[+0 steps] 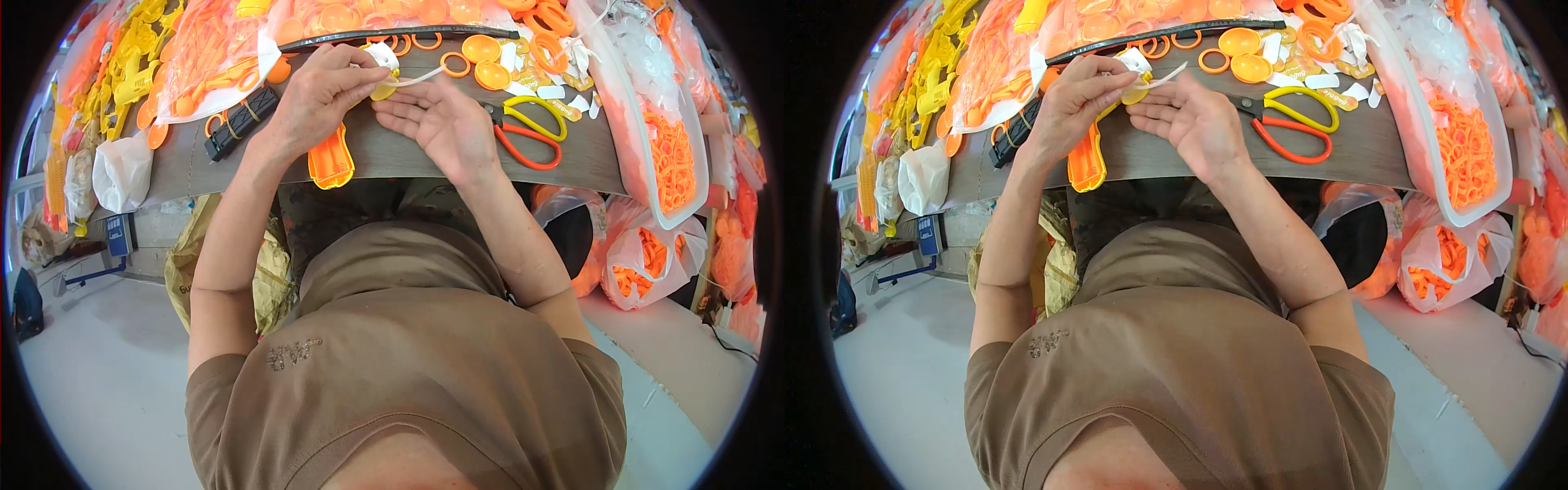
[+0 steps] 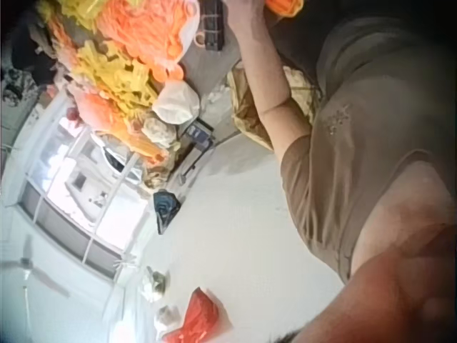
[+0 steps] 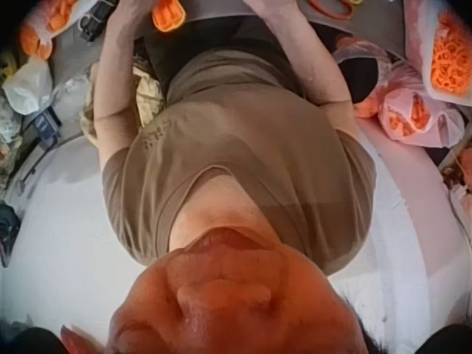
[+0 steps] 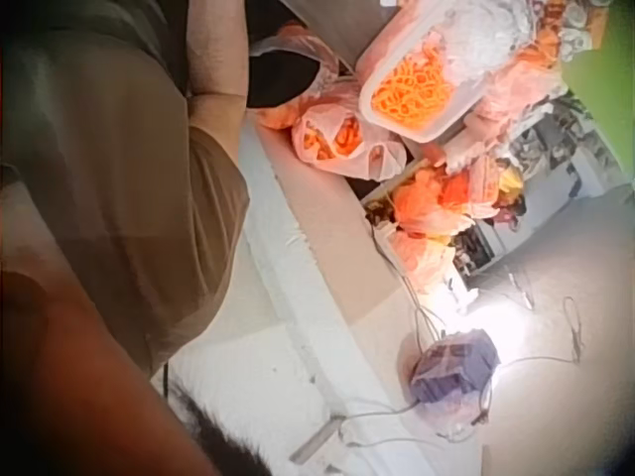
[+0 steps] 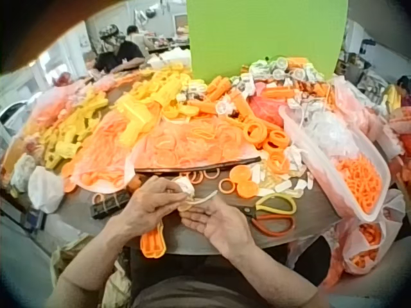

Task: Assembling and inspecting yellow plastic toy guns at a workbench.

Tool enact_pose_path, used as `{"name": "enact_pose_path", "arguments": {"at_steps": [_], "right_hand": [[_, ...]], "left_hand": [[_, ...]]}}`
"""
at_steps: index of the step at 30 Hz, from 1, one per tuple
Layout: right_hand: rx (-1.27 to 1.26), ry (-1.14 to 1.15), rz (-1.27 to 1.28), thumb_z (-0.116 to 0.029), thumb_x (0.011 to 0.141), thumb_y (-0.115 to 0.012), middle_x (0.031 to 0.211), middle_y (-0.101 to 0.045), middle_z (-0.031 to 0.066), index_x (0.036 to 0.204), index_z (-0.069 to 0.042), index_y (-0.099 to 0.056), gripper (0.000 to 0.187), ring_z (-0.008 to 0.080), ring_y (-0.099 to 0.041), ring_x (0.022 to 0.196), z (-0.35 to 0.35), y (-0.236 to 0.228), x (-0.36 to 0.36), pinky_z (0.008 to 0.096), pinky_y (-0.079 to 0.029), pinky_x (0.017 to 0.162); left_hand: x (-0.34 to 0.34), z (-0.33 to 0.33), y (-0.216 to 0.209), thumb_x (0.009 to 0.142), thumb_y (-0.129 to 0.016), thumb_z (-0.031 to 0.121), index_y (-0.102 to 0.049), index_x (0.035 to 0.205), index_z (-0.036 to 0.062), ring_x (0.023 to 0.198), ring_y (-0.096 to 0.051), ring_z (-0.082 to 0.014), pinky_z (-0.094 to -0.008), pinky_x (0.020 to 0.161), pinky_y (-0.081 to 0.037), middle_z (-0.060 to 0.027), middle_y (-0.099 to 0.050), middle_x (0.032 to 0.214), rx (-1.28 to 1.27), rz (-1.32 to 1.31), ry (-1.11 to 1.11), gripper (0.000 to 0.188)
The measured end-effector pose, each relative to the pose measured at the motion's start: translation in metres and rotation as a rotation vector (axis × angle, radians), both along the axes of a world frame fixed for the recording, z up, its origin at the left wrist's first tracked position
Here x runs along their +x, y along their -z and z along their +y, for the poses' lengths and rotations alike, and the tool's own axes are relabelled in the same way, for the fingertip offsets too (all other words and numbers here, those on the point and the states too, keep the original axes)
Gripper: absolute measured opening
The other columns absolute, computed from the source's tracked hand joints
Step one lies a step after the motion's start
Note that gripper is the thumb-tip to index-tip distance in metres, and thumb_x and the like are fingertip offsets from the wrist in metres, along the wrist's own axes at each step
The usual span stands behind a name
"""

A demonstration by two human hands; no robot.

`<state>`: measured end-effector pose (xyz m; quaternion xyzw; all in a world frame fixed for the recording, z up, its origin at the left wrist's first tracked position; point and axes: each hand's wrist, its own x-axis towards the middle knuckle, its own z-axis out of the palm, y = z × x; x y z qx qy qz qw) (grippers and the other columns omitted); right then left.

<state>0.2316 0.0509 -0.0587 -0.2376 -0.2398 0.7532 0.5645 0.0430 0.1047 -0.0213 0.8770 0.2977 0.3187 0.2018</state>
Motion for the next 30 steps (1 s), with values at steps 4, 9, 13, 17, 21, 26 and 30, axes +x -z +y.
{"name": "enact_pose_path", "arguments": {"at_steps": [4,9,13,17,21,26,30], "right_hand": [[-0.097,-0.086,-0.101,-0.039,0.094,-0.042,0.111,-0.056,0.0233,0.120,0.010,-0.043,0.055,0.0317,-0.060,0.097,0.007,-0.017,0.007,0.0393,-0.051,0.083],[0.046,0.020,-0.731,-0.033,0.087,-0.059,0.098,-0.060,0.0190,0.117,0.005,-0.040,0.051,0.0229,-0.064,0.080,0.014,-0.036,-0.004,0.0312,-0.054,0.062],[0.140,0.016,-1.084,-0.023,0.078,-0.069,0.087,-0.062,0.0135,0.116,0.005,-0.040,0.055,0.0146,-0.061,0.070,0.020,-0.030,-0.008,0.0245,-0.050,0.054],[0.273,0.086,-1.230,-0.019,0.076,-0.069,0.079,-0.060,0.0094,0.116,0.004,-0.041,0.054,0.0120,-0.058,0.065,0.022,-0.021,-0.009,0.0243,-0.047,0.052],[0.470,0.272,-1.295,-0.018,0.076,-0.068,0.079,-0.059,0.0112,0.116,0.002,-0.041,0.051,0.0158,-0.059,0.069,0.023,-0.009,-0.010,0.0293,-0.048,0.059],[0.581,0.237,-1.503,-0.021,0.081,-0.063,0.098,-0.061,0.0199,0.121,0.000,-0.042,0.050,0.0324,-0.061,0.090,0.003,-0.053,0.010,0.0398,-0.047,0.079],[0.890,0.714,-1.733,-0.011,0.084,-0.059,0.094,-0.062,0.0131,0.105,0.002,-0.058,0.025,0.0197,-0.062,0.081,-0.003,-0.091,0.131,0.0291,-0.049,0.075]], "left_hand": [[0.000,-0.013,-0.010,0.080,-0.061,0.003,-0.066,0.104,0.0068,0.093,-0.054,-0.0220,-0.0311,0.080,-0.045,-0.0050,-0.062,0.098,0.062,0.027,-0.045,0.025],[-0.026,-0.031,-0.018,0.081,-0.054,-0.006,-0.064,0.107,0.0039,0.096,-0.056,-0.0238,-0.0315,0.082,-0.045,-0.0094,-0.062,0.106,0.185,-0.221,-0.252,0.030],[-0.041,-0.046,0.001,0.078,-0.064,0.004,-0.063,0.108,0.0023,0.099,-0.057,-0.0266,-0.0348,0.087,-0.044,-0.0118,-0.062,0.106,0.150,-0.129,-0.426,0.030],[-0.032,-0.060,0.009,0.073,-0.072,0.015,-0.058,0.116,0.0035,0.111,-0.049,-0.0303,-0.0384,0.093,-0.041,-0.0148,-0.053,0.120,0.123,-0.018,-0.402,0.047],[-0.026,-0.059,0.021,0.070,-0.075,0.016,-0.055,0.120,0.0039,0.114,-0.047,-0.0313,-0.0389,0.096,-0.039,-0.0154,-0.049,0.125,0.086,-0.055,-0.411,0.055],[-0.027,-0.065,0.022,0.072,-0.072,0.012,-0.050,0.126,0.0024,0.120,-0.044,-0.0289,-0.0370,0.100,-0.036,-0.0146,-0.047,0.130,-0.025,-0.098,-0.431,0.059],[-0.021,-0.064,0.025,0.072,-0.072,0.009,-0.048,0.128,0.0030,0.124,-0.041,-0.0280,-0.0363,0.102,-0.034,-0.0151,-0.043,0.134,-0.069,-0.154,-0.423,0.062]]}}
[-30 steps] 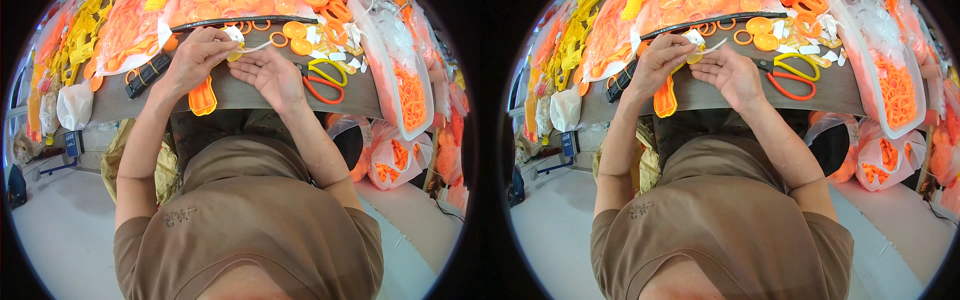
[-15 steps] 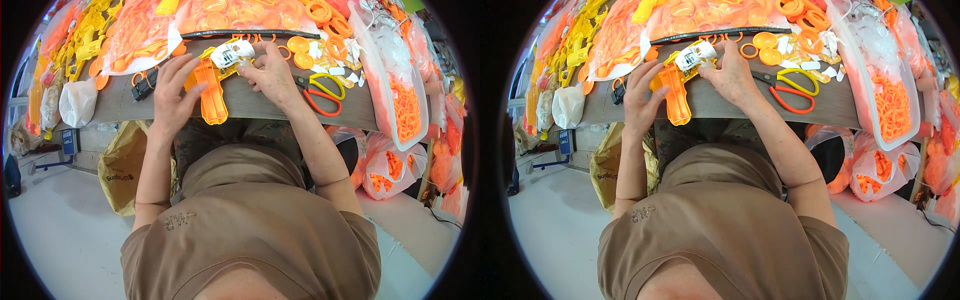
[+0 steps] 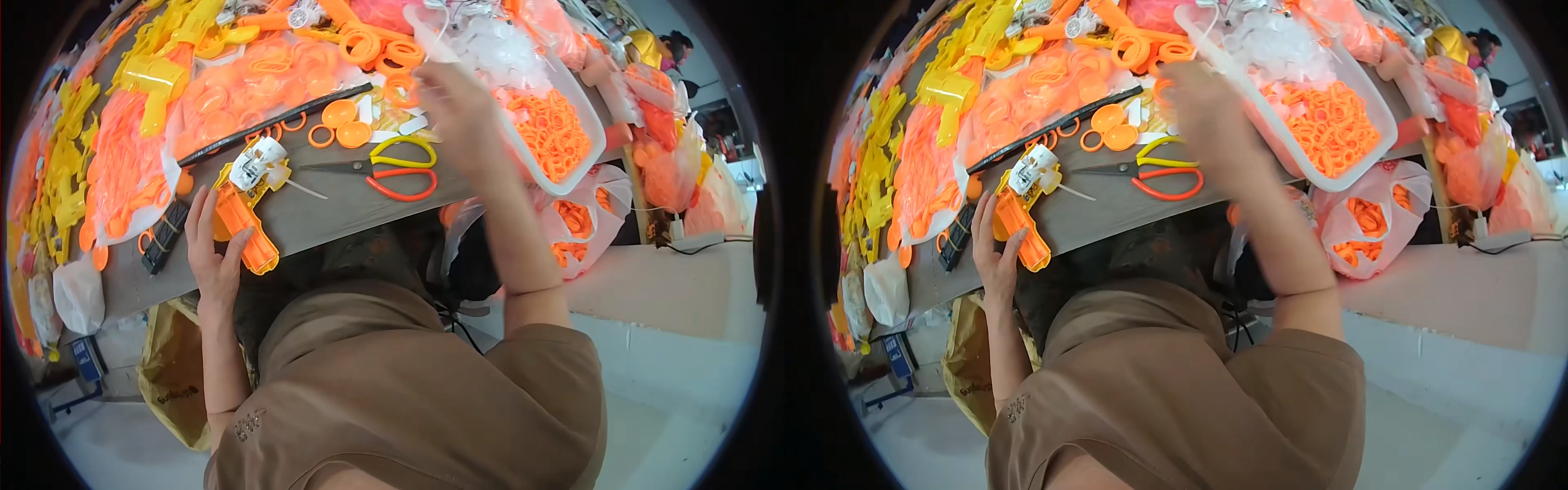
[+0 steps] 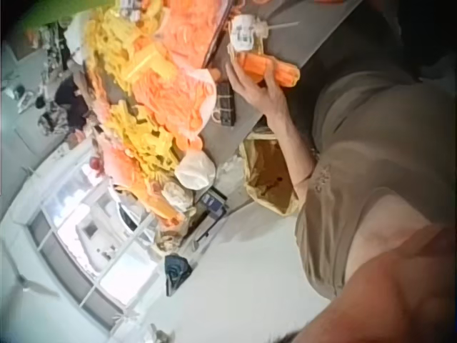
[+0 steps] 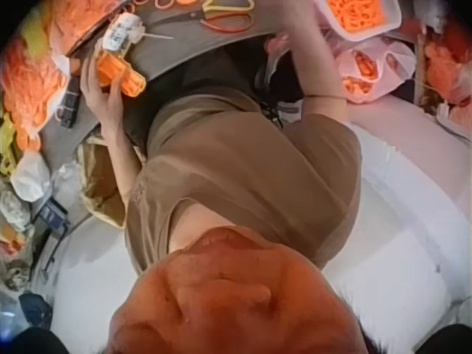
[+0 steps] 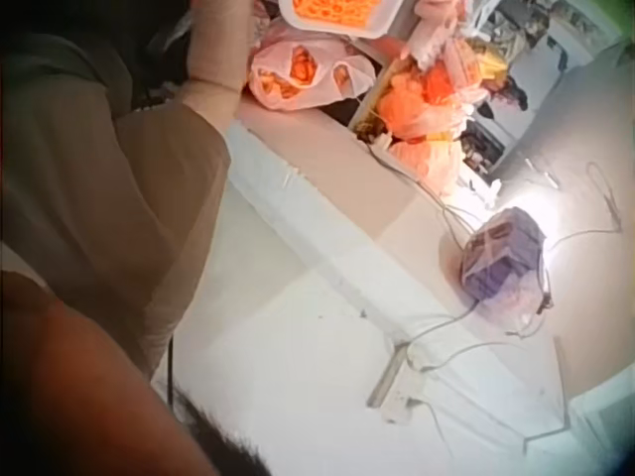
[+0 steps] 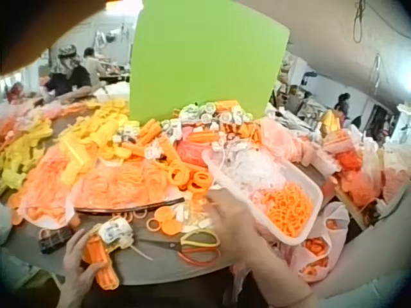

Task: Assembling and inspecting yellow plastic toy guns at a workbench.

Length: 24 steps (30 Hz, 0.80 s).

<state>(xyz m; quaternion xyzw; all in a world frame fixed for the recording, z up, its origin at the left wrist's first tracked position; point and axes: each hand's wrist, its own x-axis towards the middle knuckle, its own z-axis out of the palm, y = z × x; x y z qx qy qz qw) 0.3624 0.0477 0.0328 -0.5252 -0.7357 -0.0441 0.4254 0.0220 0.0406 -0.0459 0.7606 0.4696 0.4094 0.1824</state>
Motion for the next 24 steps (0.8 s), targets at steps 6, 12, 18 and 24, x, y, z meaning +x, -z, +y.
{"name": "enact_pose_path", "arguments": {"at_steps": [6,12,18,24], "right_hand": [[-0.641,0.537,-0.484,-0.011,0.076,-0.059,0.081,-0.063,0.0164,0.086,0.000,-0.065,0.017,0.0315,-0.061,0.077,-0.031,-0.022,0.141,0.0393,-0.046,0.070],[-0.846,0.487,-0.397,-0.014,0.076,-0.059,0.084,-0.062,0.0179,0.086,0.002,-0.064,0.019,0.0317,-0.059,0.082,-0.047,-0.021,0.139,0.0395,-0.045,0.073],[-0.750,0.422,-0.366,-0.010,0.077,-0.057,0.087,-0.062,0.0166,0.088,0.002,-0.064,0.018,0.0291,-0.059,0.084,-0.052,-0.010,0.150,0.0370,-0.045,0.074],[-0.749,0.504,-0.220,-0.012,0.073,-0.061,0.069,-0.061,0.0112,0.075,0.001,-0.063,0.013,0.0191,-0.058,0.063,-0.045,0.000,0.171,0.0322,-0.045,0.059]], "left_hand": [[0.010,0.005,0.003,0.078,-0.067,0.010,-0.046,0.131,0.0037,0.128,-0.037,-0.0261,-0.0354,0.106,-0.028,-0.0139,-0.040,0.138,-0.027,-0.010,-0.011,0.057],[0.008,0.006,0.007,0.077,-0.070,0.011,-0.047,0.130,0.0042,0.125,-0.040,-0.0265,-0.0353,0.103,-0.033,-0.0143,-0.040,0.136,0.017,0.007,-0.012,0.058],[0.008,0.008,0.008,0.078,-0.070,0.011,-0.049,0.128,0.0040,0.123,-0.042,-0.0265,-0.0346,0.102,-0.034,-0.0140,-0.043,0.134,0.030,-0.006,-0.024,0.055],[0.007,0.007,0.008,0.076,-0.071,0.012,-0.052,0.125,0.0043,0.120,-0.045,-0.0259,-0.0337,0.099,-0.037,-0.0137,-0.045,0.132,0.054,0.011,-0.060,0.054]]}}
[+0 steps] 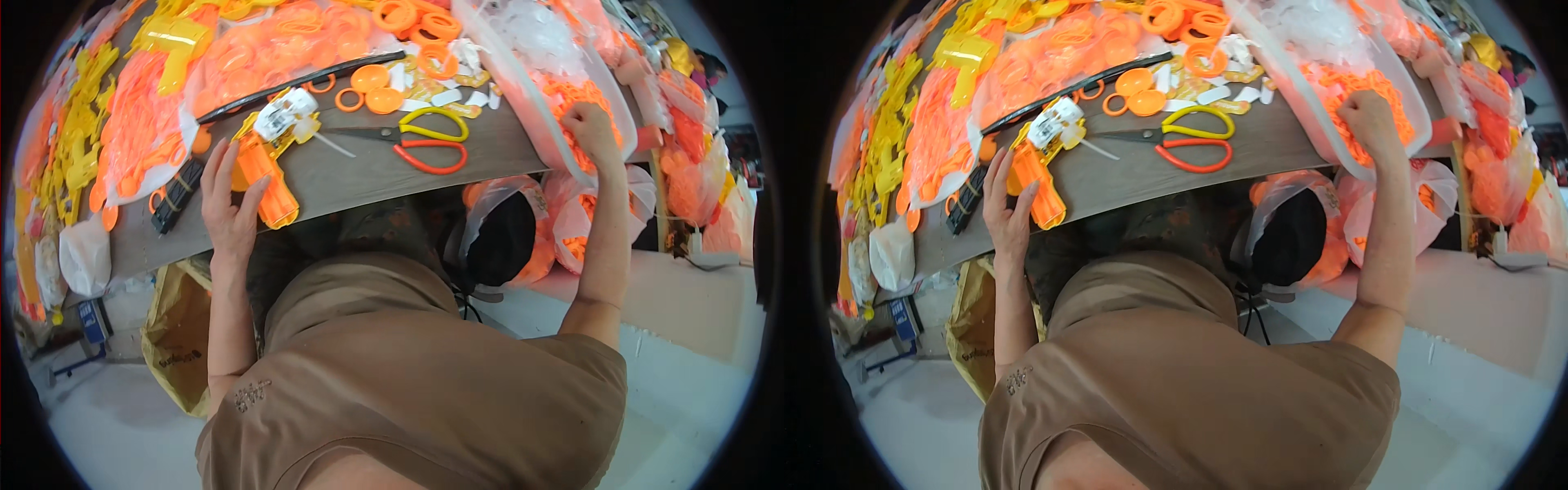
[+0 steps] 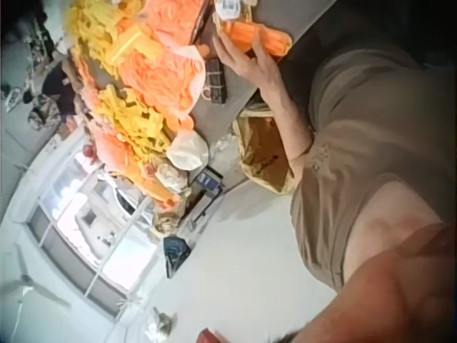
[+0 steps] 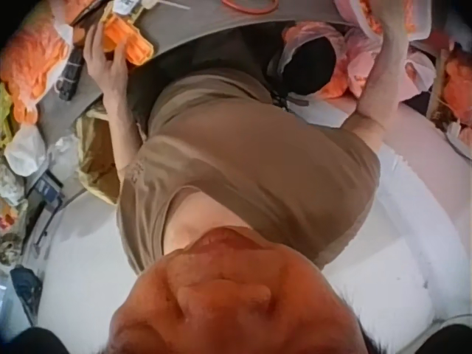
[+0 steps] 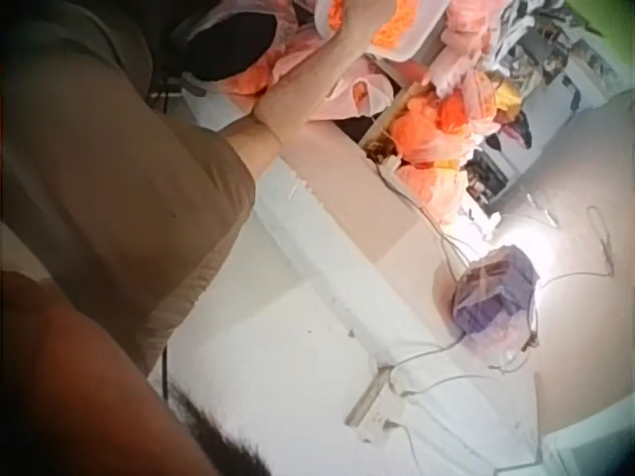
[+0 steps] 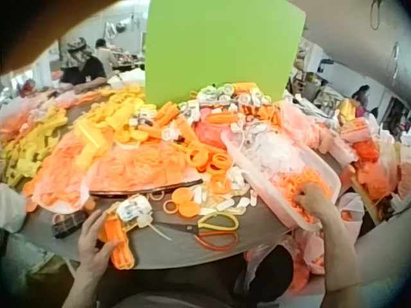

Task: Assembling and inspecting yellow plastic toy guns at a workbench.

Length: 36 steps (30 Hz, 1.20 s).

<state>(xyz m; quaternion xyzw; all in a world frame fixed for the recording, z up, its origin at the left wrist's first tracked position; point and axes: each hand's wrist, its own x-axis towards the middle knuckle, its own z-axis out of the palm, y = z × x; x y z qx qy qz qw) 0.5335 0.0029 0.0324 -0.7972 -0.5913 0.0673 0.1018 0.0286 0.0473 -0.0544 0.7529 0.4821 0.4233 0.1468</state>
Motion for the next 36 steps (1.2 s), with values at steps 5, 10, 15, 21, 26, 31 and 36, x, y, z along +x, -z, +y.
{"name": "enact_pose_path", "arguments": {"at_steps": [5,10,15,21,26,31,36], "right_hand": [[0.264,-0.007,-0.124,-0.018,0.075,-0.065,0.077,-0.061,0.0110,0.077,0.001,-0.061,0.019,0.0172,-0.057,0.067,-0.016,-0.009,0.001,0.0311,-0.044,0.063],[0.518,-0.015,-0.280,-0.022,0.085,-0.061,0.084,-0.059,0.0071,0.090,-0.001,-0.059,0.022,0.0138,-0.053,0.068,-0.011,-0.031,-0.025,0.0273,-0.043,0.065],[0.253,-0.408,1.025,-0.016,0.095,-0.047,0.084,-0.059,0.0030,0.096,-0.003,-0.057,0.016,0.0075,-0.051,0.064,-0.015,-0.024,-0.169,0.0216,-0.043,0.056],[-0.232,-0.478,1.991,-0.026,0.094,-0.050,0.086,-0.061,0.0099,0.097,-0.003,-0.052,0.022,0.0103,-0.054,0.064,-0.007,0.040,-0.264,0.0248,-0.046,0.050],[-0.427,-0.464,1.961,-0.027,0.094,-0.051,0.079,-0.059,0.0084,0.096,-0.003,-0.051,0.024,0.0105,-0.053,0.058,-0.001,0.041,-0.288,0.0225,-0.046,0.049],[-0.043,-0.422,1.419,-0.017,0.086,-0.063,0.079,-0.058,0.0081,0.095,-0.002,-0.053,0.019,0.0132,-0.055,0.058,-0.008,0.042,-0.304,0.0238,-0.045,0.049],[0.561,-0.933,0.471,-0.004,0.067,-0.074,0.079,-0.055,0.0104,0.101,-0.002,-0.058,0.038,0.0236,-0.058,0.065,-0.003,0.055,-0.314,0.0320,-0.048,0.053]], "left_hand": [[0.004,0.001,0.000,0.076,-0.072,0.014,-0.054,0.123,0.0061,0.117,-0.047,-0.0254,-0.0329,0.096,-0.040,-0.0152,-0.047,0.130,-0.001,-0.034,0.002,0.051],[0.004,-0.006,-0.010,0.078,-0.069,0.011,-0.057,0.117,0.0004,0.111,-0.051,-0.0266,-0.0335,0.091,-0.042,-0.0155,-0.051,0.124,0.256,0.007,-0.067,0.042],[0.031,-0.041,-0.052,0.077,-0.069,0.005,-0.060,0.111,-0.0017,0.098,-0.056,-0.0217,-0.0313,0.087,-0.044,-0.0133,-0.060,0.105,0.224,-0.215,0.047,0.036],[0.046,-0.055,-0.065,0.081,-0.066,0.003,-0.060,0.107,-0.0048,0.086,-0.058,-0.0121,-0.0244,0.076,-0.047,-0.0066,-0.063,0.091,-0.534,-0.622,0.355,0.028],[0.039,-0.054,-0.066,0.085,-0.062,0.005,-0.060,0.095,-0.0061,0.070,-0.057,-0.0074,-0.0217,0.066,-0.048,-0.0051,-0.063,0.081,-0.616,-0.768,0.340,0.014],[0.025,-0.045,-0.051,0.085,-0.064,0.008,-0.063,0.082,-0.0040,0.064,-0.052,-0.0043,-0.0191,0.057,-0.043,-0.0023,-0.062,0.072,-0.659,-0.726,0.221,0.012],[0.026,-0.040,-0.043,0.085,-0.064,0.010,-0.064,0.077,-0.0034,0.061,-0.049,-0.0021,-0.0188,0.054,-0.040,0.0001,-0.060,0.066,-0.710,-0.842,0.129,0.015]]}}
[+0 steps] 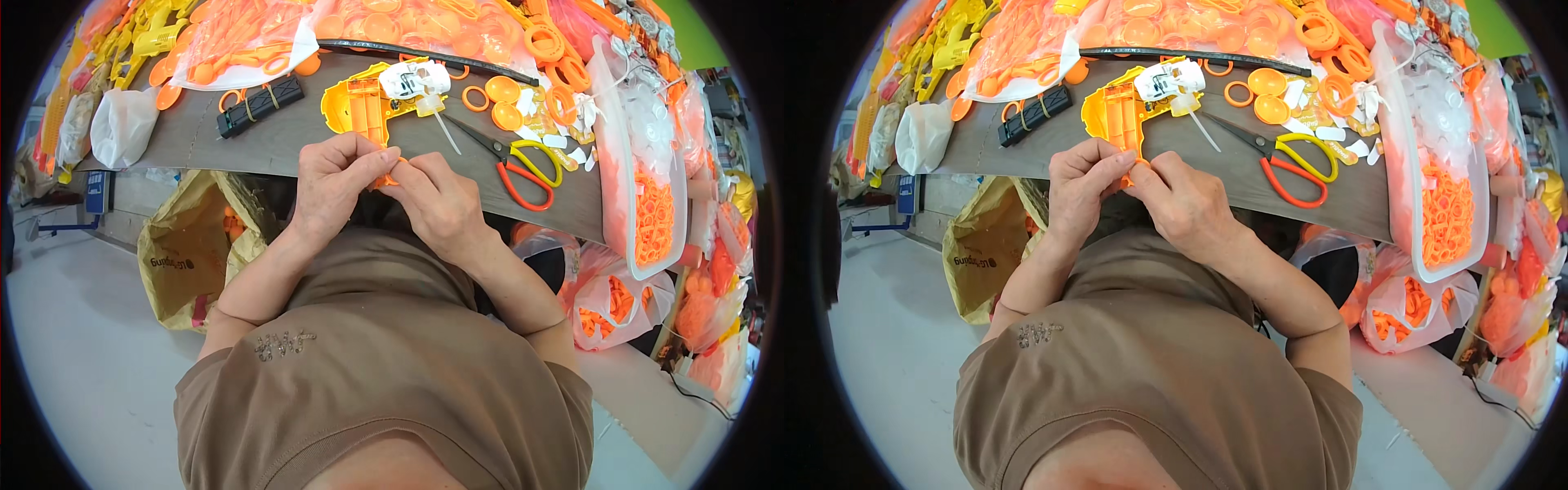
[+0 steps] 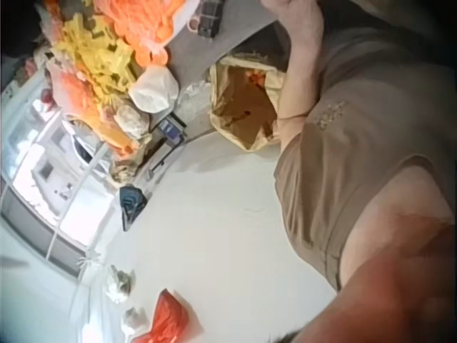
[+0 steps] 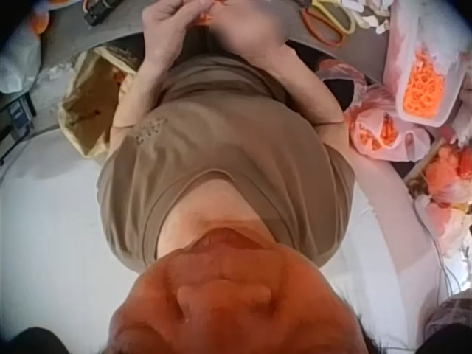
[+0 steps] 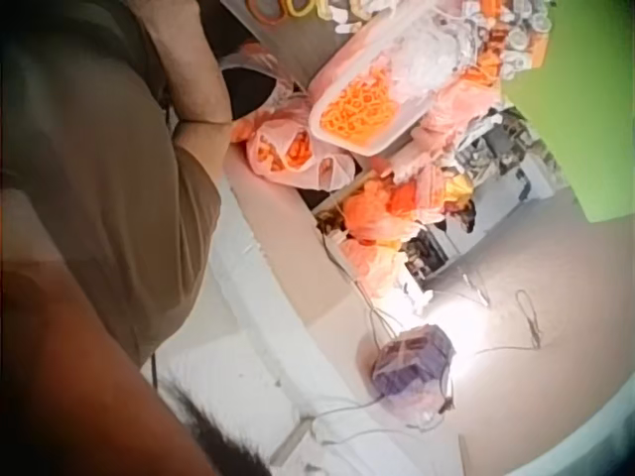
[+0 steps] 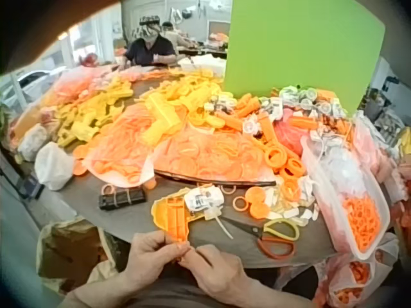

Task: Assembling and inspecting yellow plastic toy guns at a workbench.

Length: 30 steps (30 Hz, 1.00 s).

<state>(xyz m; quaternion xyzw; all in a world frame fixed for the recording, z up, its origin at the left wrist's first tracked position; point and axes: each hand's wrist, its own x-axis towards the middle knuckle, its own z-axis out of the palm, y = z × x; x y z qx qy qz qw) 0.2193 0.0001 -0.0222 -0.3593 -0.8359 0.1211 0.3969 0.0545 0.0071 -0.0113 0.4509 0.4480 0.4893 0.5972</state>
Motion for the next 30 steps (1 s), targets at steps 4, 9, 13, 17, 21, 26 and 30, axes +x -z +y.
{"name": "enact_pose_path", "arguments": {"at_steps": [4,9,13,17,21,26,30], "right_hand": [[-0.065,-0.029,-0.084,-0.003,0.072,-0.069,0.079,-0.055,0.0123,0.097,-0.001,-0.057,0.028,0.0263,-0.058,0.067,0.018,-0.004,0.005,0.0349,-0.047,0.054],[-0.205,0.022,-0.133,-0.006,0.080,-0.063,0.081,-0.055,0.0134,0.096,-0.002,-0.055,0.018,0.0313,-0.057,0.070,0.049,-0.005,0.010,0.0384,-0.046,0.059],[-0.254,-0.038,-0.280,-0.008,0.081,-0.062,0.080,-0.054,0.0134,0.092,-0.002,-0.053,0.016,0.0315,-0.057,0.071,0.056,0.000,0.009,0.0389,-0.046,0.059],[-0.282,-0.052,-0.452,-0.012,0.083,-0.060,0.078,-0.053,0.0133,0.086,-0.001,-0.050,0.015,0.0316,-0.058,0.071,0.062,-0.009,0.005,0.0390,-0.045,0.057],[-0.303,-0.098,-0.477,-0.013,0.084,-0.059,0.078,-0.054,0.0139,0.086,-0.002,-0.049,0.015,0.0323,-0.058,0.071,0.071,-0.006,0.006,0.0396,-0.045,0.057],[-0.313,-0.153,-0.423,-0.012,0.083,-0.060,0.080,-0.055,0.0154,0.085,-0.002,-0.048,0.015,0.0351,-0.058,0.071,0.073,-0.006,0.007,0.0418,-0.045,0.059],[-0.298,-0.148,-0.472,-0.011,0.083,-0.059,0.079,-0.055,0.0157,0.085,-0.002,-0.048,0.014,0.0352,-0.058,0.072,0.073,-0.009,0.005,0.0420,-0.045,0.059]], "left_hand": [[-0.009,0.008,-0.004,0.084,-0.065,0.011,-0.065,0.080,-0.0027,0.063,-0.052,-0.0050,-0.0192,0.053,-0.041,-0.0038,-0.062,0.072,0.145,0.225,-0.022,0.014],[-0.032,0.043,0.010,0.075,-0.071,0.020,-0.063,0.105,0.0038,0.106,-0.051,-0.0298,-0.0361,0.085,-0.043,-0.0162,-0.054,0.118,0.930,0.970,-0.179,0.035],[-0.031,0.046,0.026,0.074,-0.071,0.026,-0.058,0.116,0.0059,0.119,-0.043,-0.0347,-0.0430,0.097,-0.036,-0.0160,-0.048,0.127,0.844,0.945,0.010,0.049],[-0.033,0.049,0.030,0.073,-0.071,0.026,-0.058,0.118,0.0092,0.117,-0.044,-0.0358,-0.0440,0.096,-0.039,-0.0156,-0.047,0.127,0.846,0.923,0.028,0.050],[-0.034,0.051,0.030,0.073,-0.071,0.024,-0.060,0.116,0.0132,0.115,-0.046,-0.0368,-0.0437,0.095,-0.040,-0.0164,-0.048,0.124,0.863,0.928,0.026,0.045],[-0.031,0.052,0.030,0.075,-0.067,0.020,-0.065,0.108,0.0173,0.112,-0.046,-0.0363,-0.0415,0.093,-0.040,-0.0181,-0.047,0.123,1.007,1.142,0.014,0.032],[-0.031,0.052,0.032,0.075,-0.067,0.020,-0.066,0.106,0.0175,0.108,-0.047,-0.0361,-0.0418,0.090,-0.041,-0.0183,-0.048,0.122,1.038,1.139,0.000,0.031]]}}
